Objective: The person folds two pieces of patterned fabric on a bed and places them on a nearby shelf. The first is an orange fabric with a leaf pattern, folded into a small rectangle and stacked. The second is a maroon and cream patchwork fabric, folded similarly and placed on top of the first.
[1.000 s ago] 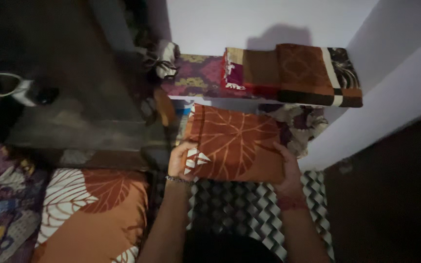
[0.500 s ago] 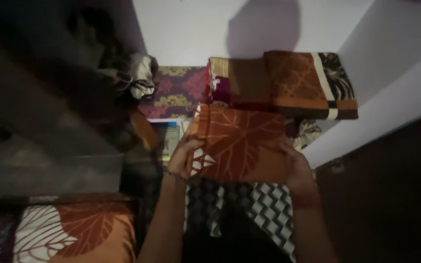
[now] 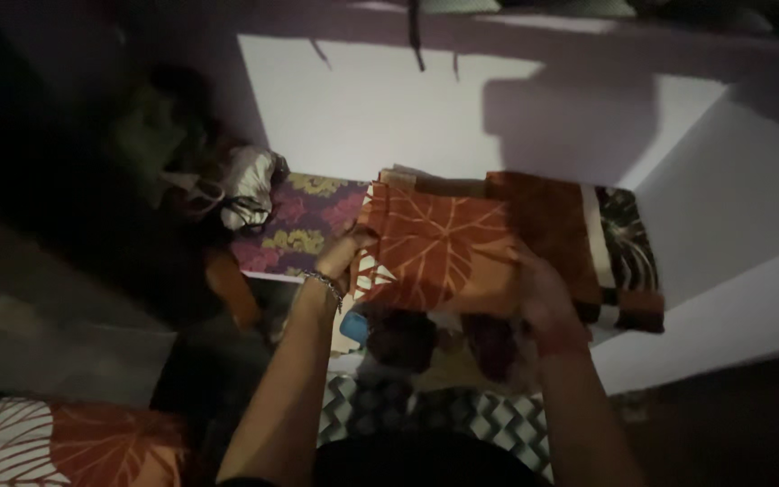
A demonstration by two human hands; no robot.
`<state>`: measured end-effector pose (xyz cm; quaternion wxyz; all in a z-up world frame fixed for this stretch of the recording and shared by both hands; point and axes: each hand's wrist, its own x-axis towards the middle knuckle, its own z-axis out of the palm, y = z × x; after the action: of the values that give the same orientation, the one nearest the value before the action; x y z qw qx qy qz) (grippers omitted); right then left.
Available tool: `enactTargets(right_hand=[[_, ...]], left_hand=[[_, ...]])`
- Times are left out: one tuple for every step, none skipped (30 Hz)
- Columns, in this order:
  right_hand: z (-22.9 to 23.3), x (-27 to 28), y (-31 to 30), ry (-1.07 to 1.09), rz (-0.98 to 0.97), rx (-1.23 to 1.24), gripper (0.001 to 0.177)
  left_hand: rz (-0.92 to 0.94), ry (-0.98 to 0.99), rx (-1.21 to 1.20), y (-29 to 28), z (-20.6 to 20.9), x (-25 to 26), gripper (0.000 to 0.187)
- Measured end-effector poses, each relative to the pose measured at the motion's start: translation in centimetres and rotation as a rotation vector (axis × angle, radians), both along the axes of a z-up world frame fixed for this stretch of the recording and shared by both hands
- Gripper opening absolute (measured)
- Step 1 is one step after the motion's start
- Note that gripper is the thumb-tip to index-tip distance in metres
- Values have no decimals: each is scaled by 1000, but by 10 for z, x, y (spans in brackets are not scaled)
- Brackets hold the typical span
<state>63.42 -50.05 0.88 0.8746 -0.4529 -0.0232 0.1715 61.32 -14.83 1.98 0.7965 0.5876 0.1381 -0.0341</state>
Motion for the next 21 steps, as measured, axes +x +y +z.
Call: enactTargets(right_hand=[[-8, 16, -4, 35, 14, 1, 68], [-17, 31, -9, -97, 78, -44, 69], [-26, 46, -12, -197, 123, -68, 66], [-34, 61, -15, -268, 155, -73, 64], [-43, 74, -17, -197, 163, -36, 61], [-52, 86, -17, -132, 164, 4, 59], [-60, 97, -17, -86, 166, 37, 57], [-66, 106, -17, -44, 180, 60, 54], [-73, 113, -14, -13, 195, 85, 52], [-75, 122, -13, 11, 208, 102, 50], [-76, 131, -10, 49, 232, 123, 48], [-75, 136, -8, 97, 260, 136, 46], [-73, 140, -6, 145, 289, 149, 44], [-72, 140, -3, 194, 267, 97, 43], [-69, 139, -1, 227, 230, 30, 41], [-65, 139, 3, 248, 189, -46, 44], [-60, 136, 6, 150, 222, 16, 42], [-56, 132, 10, 51, 256, 79, 42], [-52, 131, 13, -48, 290, 142, 43], [-49, 130, 16, -29, 228, 33, 50], [-47, 129, 21, -11, 165, -75, 57]], left_hand=[[-7, 34, 47, 0, -2, 11, 41], [-17, 69, 94, -1, -5, 23, 40], [-27, 104, 140, -1, -9, 35, 40], [-41, 107, 131, -1, -14, 47, 41], [-56, 109, 121, 0, -19, 60, 42], [-70, 115, 112, 2, -25, 70, 43], [-29, 22, 97, 4, -31, 79, 50], [8, -70, 83, 6, -38, 87, 58], [44, -162, 68, 9, -43, 95, 66], [31, -138, 180, 13, -47, 104, 67], [18, -114, 292, 17, -49, 112, 67], [6, -87, 400, 17, -52, 117, 67], [23, -83, 299, 16, -55, 122, 73], [45, -76, 197, 16, -57, 121, 79], [68, -69, 96, 15, -59, 120, 85], [79, -66, 115, 16, -57, 119, 85], [90, -63, 134, 15, -55, 117, 85], [101, -61, 154, 14, -52, 116, 85], [125, -34, 227, 14, -48, 115, 83], [145, -2, 299, 12, -48, 110, 80], [165, 30, 370, 11, -47, 106, 77]])
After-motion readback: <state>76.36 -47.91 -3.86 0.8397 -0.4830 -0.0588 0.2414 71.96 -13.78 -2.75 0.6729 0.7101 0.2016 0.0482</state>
